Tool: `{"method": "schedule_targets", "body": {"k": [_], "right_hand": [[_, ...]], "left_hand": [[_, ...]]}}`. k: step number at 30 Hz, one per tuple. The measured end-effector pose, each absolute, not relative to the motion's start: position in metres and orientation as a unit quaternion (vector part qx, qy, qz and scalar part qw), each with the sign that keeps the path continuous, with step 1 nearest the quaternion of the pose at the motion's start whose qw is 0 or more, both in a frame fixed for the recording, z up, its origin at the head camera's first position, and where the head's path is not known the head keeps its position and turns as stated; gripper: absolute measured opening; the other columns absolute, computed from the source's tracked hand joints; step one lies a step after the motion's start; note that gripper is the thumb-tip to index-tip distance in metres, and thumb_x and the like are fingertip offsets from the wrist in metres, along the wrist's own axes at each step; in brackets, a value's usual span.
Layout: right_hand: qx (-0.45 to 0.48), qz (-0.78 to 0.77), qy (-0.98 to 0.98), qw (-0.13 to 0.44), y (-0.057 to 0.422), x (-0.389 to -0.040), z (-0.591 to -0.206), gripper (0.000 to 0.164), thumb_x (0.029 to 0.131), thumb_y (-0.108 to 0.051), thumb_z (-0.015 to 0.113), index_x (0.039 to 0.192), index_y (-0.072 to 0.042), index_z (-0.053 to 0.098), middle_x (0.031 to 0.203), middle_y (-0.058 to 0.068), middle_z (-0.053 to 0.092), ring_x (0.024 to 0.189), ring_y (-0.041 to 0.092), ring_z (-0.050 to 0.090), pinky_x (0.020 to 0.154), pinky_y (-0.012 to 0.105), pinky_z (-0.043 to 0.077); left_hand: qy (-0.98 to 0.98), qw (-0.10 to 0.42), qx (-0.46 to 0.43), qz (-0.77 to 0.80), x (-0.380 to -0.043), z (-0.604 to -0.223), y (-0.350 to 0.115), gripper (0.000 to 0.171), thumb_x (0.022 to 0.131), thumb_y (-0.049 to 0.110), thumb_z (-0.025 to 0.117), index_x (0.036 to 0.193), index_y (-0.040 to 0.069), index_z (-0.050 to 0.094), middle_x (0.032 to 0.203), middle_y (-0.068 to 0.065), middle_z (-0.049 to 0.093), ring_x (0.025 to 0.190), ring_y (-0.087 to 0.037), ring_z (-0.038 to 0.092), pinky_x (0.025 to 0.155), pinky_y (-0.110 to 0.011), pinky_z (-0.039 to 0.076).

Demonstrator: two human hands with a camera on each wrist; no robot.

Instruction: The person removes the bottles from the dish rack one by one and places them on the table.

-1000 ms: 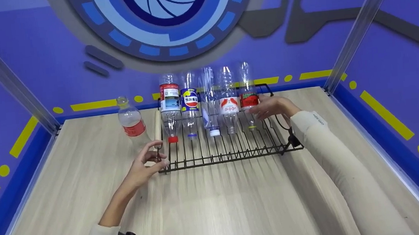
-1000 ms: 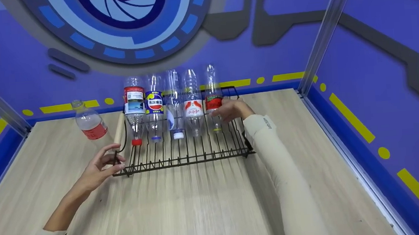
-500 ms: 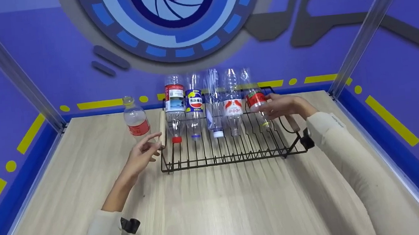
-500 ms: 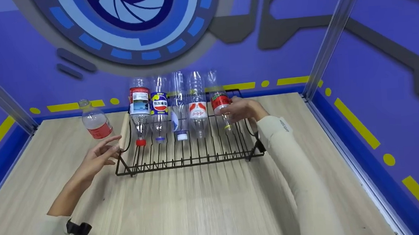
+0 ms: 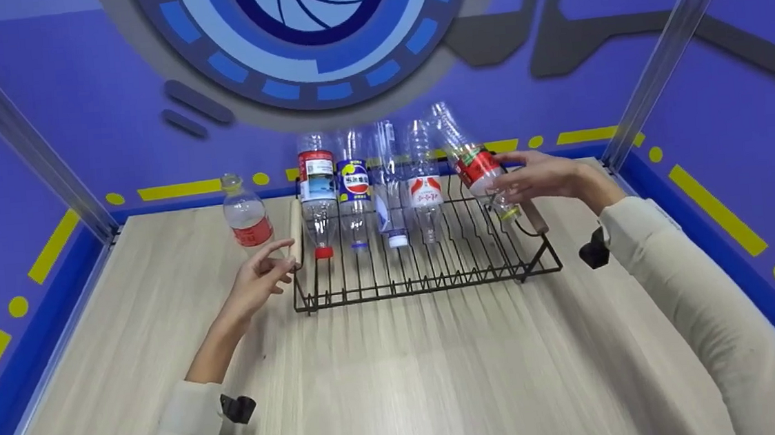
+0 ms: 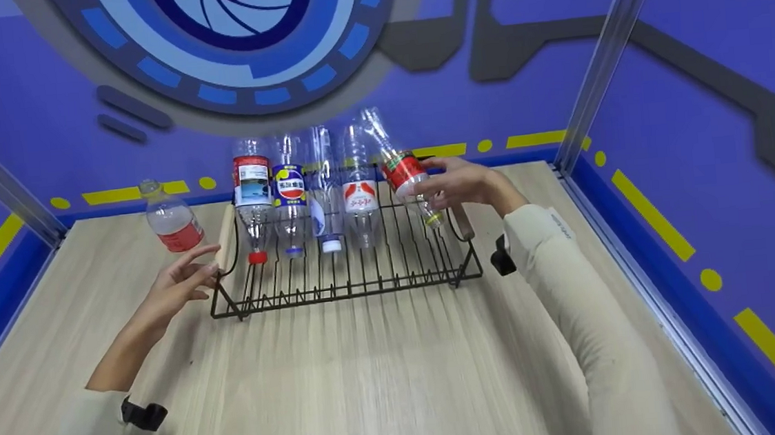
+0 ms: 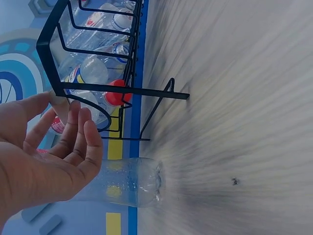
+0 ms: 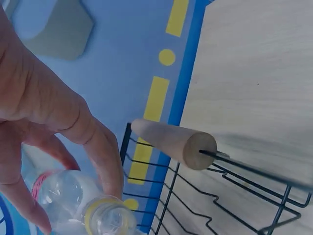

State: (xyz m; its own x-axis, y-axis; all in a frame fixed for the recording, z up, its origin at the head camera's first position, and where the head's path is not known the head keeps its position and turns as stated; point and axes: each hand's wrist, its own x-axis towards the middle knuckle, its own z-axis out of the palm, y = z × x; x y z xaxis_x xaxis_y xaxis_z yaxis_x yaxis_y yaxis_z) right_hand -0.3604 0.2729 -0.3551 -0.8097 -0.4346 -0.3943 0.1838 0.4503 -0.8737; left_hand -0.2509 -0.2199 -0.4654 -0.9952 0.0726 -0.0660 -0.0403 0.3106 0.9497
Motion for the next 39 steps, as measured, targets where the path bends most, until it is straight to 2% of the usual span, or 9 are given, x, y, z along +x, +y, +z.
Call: {"method": "schedule_targets", "body": {"k": [5, 9, 16, 20, 24, 28, 31, 35, 39], "right_hand": [[-0.107, -0.505, 0.803, 0.296, 0.266, -0.352, -0.348, 0.083, 0.099, -0.017, 0.068, 0.164, -0.011, 0.017, 0.136, 0.017, 0.059, 0.110, 0.022, 0.069, 0.097, 0.032, 0.056], [-0.123, -0.488, 0.812, 0.296, 0.257, -0.344, -0.346, 0.074, 0.097, -0.019, 0.071, 0.160, -0.013, 0.034, 0.130, 0.016, 0.065, 0.105, 0.020, 0.071, 0.086, 0.028, 0.058], [-0.161, -0.461, 0.808, 0.329, 0.237, -0.332, -0.348, 0.061, 0.094, -0.019, 0.075, 0.150, -0.015, 0.052, 0.135, 0.018, 0.064, 0.111, 0.027, 0.071, 0.097, 0.036, 0.057], [-0.182, -0.442, 0.815, 0.327, 0.227, -0.325, -0.350, 0.062, 0.092, -0.020, 0.078, 0.148, -0.017, 0.054, 0.127, 0.013, 0.069, 0.108, 0.027, 0.071, 0.094, 0.034, 0.058], [-0.194, -0.438, 0.819, 0.316, 0.219, -0.320, -0.352, 0.062, 0.090, -0.021, 0.079, 0.147, -0.017, 0.056, 0.122, 0.013, 0.070, 0.105, 0.027, 0.071, 0.093, 0.035, 0.058], [-0.211, -0.433, 0.821, 0.306, 0.213, -0.317, -0.355, 0.062, 0.088, -0.024, 0.081, 0.145, -0.018, 0.057, 0.127, 0.014, 0.068, 0.105, 0.023, 0.070, 0.097, 0.040, 0.056], [-0.219, -0.434, 0.819, 0.305, 0.210, -0.315, -0.356, 0.061, 0.088, -0.025, 0.082, 0.144, -0.019, 0.059, 0.123, 0.012, 0.071, 0.102, 0.023, 0.072, 0.098, 0.042, 0.054], [-0.230, -0.433, 0.816, 0.305, 0.207, -0.312, -0.358, 0.061, 0.087, -0.024, 0.083, 0.143, -0.019, 0.060, 0.119, 0.009, 0.072, 0.103, 0.026, 0.072, 0.098, 0.042, 0.054], [-0.247, -0.428, 0.814, 0.307, 0.203, -0.307, -0.360, 0.063, 0.086, -0.022, 0.083, 0.145, -0.017, 0.058, 0.130, 0.009, 0.068, 0.105, 0.024, 0.069, 0.095, 0.037, 0.057]], "left_hand": [[0.806, 0.046, 0.010, 0.590, -0.251, -0.466, -0.222, 0.048, 0.105, 0.028, 0.058, 0.150, 0.015, 0.050, 0.111, -0.007, 0.068, 0.096, -0.020, 0.063, 0.078, -0.028, 0.052], [0.808, 0.046, 0.011, 0.588, -0.251, -0.466, -0.223, 0.048, 0.106, 0.029, 0.057, 0.151, 0.016, 0.049, 0.111, -0.008, 0.068, 0.095, -0.019, 0.064, 0.078, -0.029, 0.052], [0.812, 0.039, 0.018, 0.583, -0.249, -0.463, -0.222, 0.049, 0.105, 0.029, 0.059, 0.151, 0.016, 0.051, 0.110, -0.009, 0.069, 0.095, -0.019, 0.063, 0.077, -0.026, 0.052], [0.820, 0.027, 0.017, 0.571, -0.248, -0.459, -0.219, 0.046, 0.104, 0.027, 0.060, 0.149, 0.014, 0.054, 0.109, -0.010, 0.070, 0.092, -0.017, 0.060, 0.075, -0.025, 0.052], [0.845, -0.026, 0.015, 0.535, -0.247, -0.455, -0.213, 0.041, 0.103, 0.027, 0.062, 0.141, 0.014, 0.062, 0.106, -0.010, 0.070, 0.088, -0.014, 0.059, 0.074, -0.024, 0.050], [0.869, -0.119, 0.037, 0.480, -0.244, -0.450, -0.204, 0.035, 0.100, 0.026, 0.067, 0.131, 0.010, 0.068, 0.102, -0.012, 0.070, 0.089, -0.019, 0.061, 0.075, -0.024, 0.047], [0.872, -0.159, 0.072, 0.456, -0.242, -0.443, -0.196, 0.034, 0.100, 0.025, 0.067, 0.128, 0.007, 0.069, 0.105, -0.013, 0.071, 0.095, -0.023, 0.063, 0.080, -0.029, 0.047], [0.866, -0.132, 0.139, 0.462, -0.238, -0.428, -0.184, 0.038, 0.100, 0.027, 0.066, 0.133, 0.010, 0.066, 0.116, -0.013, 0.070, 0.108, -0.027, 0.060, 0.089, -0.041, 0.048], [0.855, -0.078, 0.199, 0.472, -0.232, -0.416, -0.172, 0.042, 0.098, 0.028, 0.070, 0.137, 0.015, 0.064, 0.130, -0.013, 0.067, 0.123, -0.029, 0.056, 0.102, -0.055, 0.047]]}}
